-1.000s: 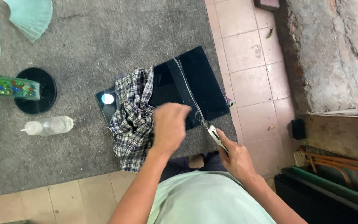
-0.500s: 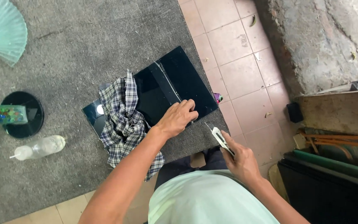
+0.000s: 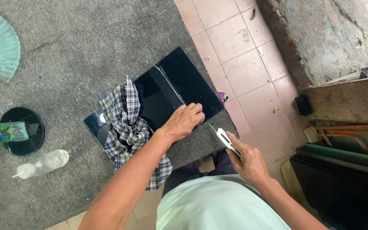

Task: Scraping residue off a black glass panel using a small blade and wiping it clean with a cloth.

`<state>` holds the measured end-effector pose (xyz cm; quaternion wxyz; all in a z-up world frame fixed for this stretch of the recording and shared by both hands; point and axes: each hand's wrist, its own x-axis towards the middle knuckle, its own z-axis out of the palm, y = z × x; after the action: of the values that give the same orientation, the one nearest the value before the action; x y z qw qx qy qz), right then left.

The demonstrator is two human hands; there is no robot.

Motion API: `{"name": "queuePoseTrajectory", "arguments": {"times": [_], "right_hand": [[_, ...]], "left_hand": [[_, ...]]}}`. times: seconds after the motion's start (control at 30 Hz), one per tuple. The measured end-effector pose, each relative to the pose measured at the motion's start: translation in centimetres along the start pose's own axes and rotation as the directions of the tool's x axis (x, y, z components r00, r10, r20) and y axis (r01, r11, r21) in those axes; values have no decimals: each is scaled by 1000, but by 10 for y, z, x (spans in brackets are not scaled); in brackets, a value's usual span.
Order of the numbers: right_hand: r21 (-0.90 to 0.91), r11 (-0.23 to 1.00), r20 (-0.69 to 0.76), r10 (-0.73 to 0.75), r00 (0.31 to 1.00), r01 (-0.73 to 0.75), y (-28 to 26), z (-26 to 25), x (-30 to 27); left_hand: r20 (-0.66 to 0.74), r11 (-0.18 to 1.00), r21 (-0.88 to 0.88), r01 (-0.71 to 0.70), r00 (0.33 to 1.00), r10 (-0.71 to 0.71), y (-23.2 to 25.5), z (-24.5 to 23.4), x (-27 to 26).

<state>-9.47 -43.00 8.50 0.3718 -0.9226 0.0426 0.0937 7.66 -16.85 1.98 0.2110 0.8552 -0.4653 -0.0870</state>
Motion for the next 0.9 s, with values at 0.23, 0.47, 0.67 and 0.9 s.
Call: {"name": "queuePoseTrajectory", "arguments": {"times": [0.23,0.47,0.67,0.9], "right_hand": [[-34,999,4,-29,1000,29,-6,12,3],[-8,1000,-3,-4,1000,4,-8,15,4],[-11,999,7,31,1000,-31,-15,13,4],[-20,999,-14,41,999,-41,-9,18,-2]], "left_hand": [[43,990,-112,89,996,-84,-6,10,-7],[107,953,-255,165,984,-142,2,-14,-8],[113,983,-169,77,992,-58,-6,-9,-4],[86,985,-169,42,996,-27,-13,-1,0]]}}
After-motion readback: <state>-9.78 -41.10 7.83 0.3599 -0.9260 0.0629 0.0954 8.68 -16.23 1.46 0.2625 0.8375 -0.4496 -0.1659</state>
